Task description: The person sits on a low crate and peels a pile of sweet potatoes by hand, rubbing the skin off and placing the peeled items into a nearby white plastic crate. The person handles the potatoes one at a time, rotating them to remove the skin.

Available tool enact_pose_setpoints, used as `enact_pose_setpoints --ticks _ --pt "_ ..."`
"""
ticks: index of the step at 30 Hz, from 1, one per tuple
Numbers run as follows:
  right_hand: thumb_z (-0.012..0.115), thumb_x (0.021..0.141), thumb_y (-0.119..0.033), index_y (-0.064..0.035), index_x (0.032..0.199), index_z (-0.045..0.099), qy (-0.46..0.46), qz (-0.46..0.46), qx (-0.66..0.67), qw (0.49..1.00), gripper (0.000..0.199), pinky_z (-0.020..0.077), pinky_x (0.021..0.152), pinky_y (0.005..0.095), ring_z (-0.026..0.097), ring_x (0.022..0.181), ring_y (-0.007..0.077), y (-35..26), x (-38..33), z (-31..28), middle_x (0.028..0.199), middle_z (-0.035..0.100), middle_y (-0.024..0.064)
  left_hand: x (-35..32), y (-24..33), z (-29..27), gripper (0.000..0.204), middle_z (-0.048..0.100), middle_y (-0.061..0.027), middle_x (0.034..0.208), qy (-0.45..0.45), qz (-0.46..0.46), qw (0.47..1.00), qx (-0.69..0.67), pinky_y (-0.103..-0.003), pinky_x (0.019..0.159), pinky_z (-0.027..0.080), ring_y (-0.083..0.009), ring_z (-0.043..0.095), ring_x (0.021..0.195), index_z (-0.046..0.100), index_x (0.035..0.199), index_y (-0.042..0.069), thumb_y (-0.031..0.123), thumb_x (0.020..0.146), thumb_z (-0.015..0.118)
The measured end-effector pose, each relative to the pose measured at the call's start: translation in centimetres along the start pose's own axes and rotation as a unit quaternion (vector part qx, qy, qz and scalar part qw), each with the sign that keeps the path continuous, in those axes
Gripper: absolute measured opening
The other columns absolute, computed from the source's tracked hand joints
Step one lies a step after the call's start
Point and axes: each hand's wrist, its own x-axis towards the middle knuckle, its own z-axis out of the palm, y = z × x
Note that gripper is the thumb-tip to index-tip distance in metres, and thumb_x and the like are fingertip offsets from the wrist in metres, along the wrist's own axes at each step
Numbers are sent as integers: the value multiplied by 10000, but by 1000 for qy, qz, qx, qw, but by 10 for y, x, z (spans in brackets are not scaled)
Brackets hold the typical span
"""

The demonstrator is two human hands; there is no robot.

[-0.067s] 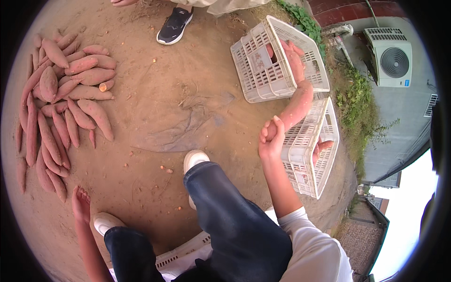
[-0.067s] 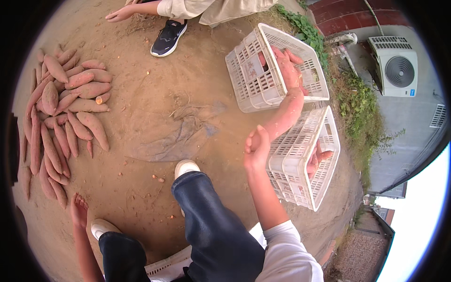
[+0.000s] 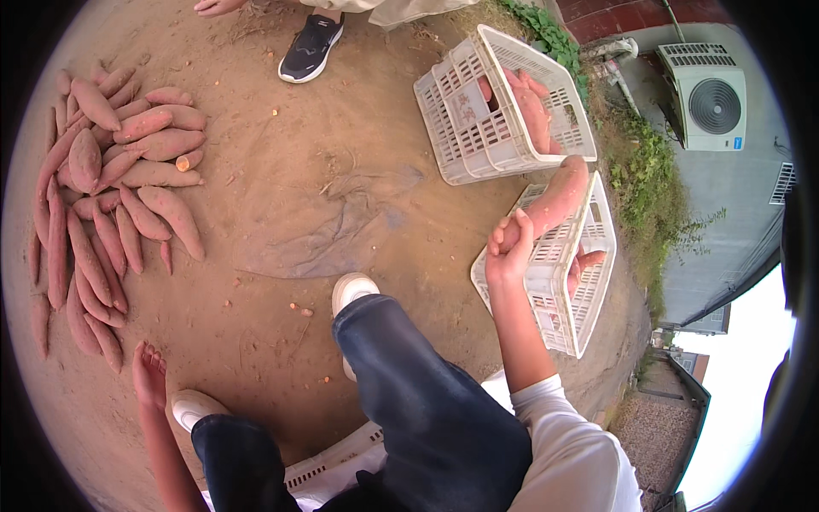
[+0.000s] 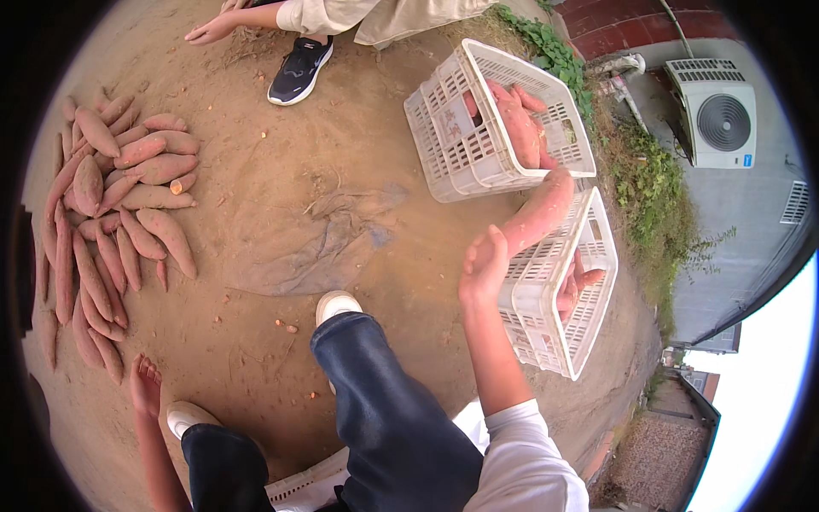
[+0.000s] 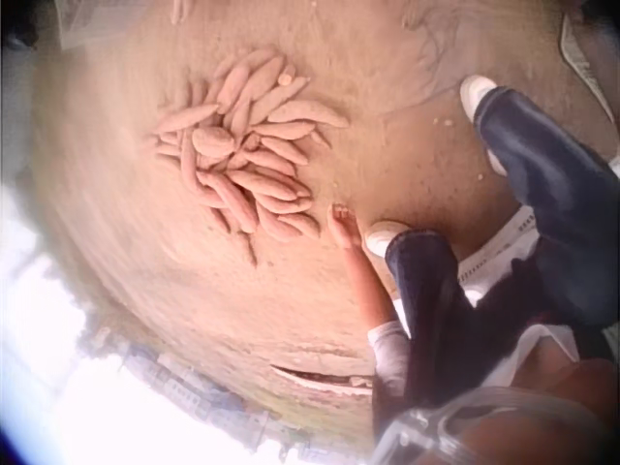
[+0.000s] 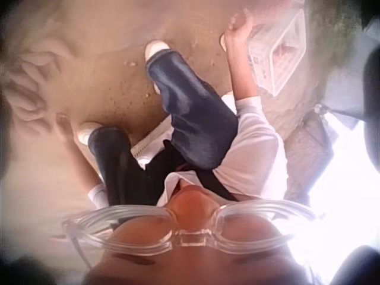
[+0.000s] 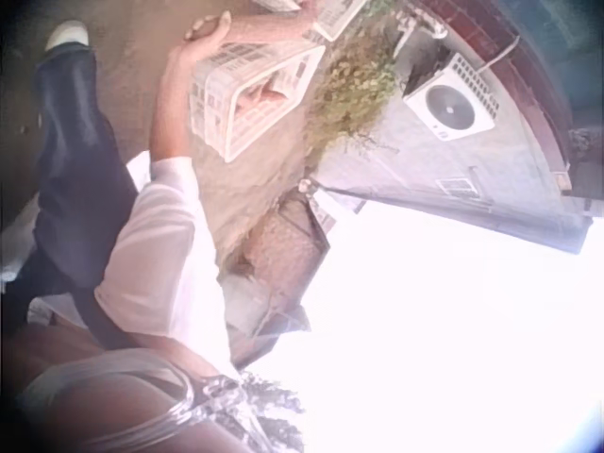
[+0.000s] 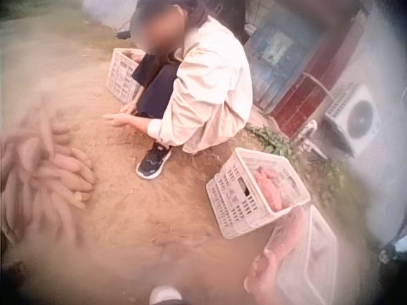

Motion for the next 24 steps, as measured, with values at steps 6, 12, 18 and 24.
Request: enact_pose_setpoints --ticks 6,12,18,24 --pt "820 766 -221 -70 810 607 393 -163 -139 894 265 433 480 227 550 556 127 -91 91 -141 669 556 0 -2 -7 26 140 593 89 844 -43 -14 997 59 -221 721 445 -59 568 791 619 1014 187 324 987 611" --pt "766 811 -256 -39 1181 604 574 -235 -603 502 458 432 999 531 567 1115 342 -120 99 -217 1144 625 141 1 -10 44 129 581 96 831 -5 -27 995 95 -223 707 433 -55 561 777 618 1020 204 326 976 621" --pt "651 771 -29 -62 1153 611 153 -454 -598 642 385 374 1003 460 523 1145 357 -65 93 -130 1120 599 128 -4 -8 50 114 576 65 856 -25 -16 994 107 -232 703 440 -63 547 769 602 1055 163 259 995 585" --pt "665 741 -6 -93 992 656 -360 -523 -600 487 266 340 1002 422 514 1130 306 48 4 51 1145 598 73 -7 -3 58 115 587 55 864 -20 12 993 112 -234 716 465 -73 578 781 582 1046 147 252 998 573"
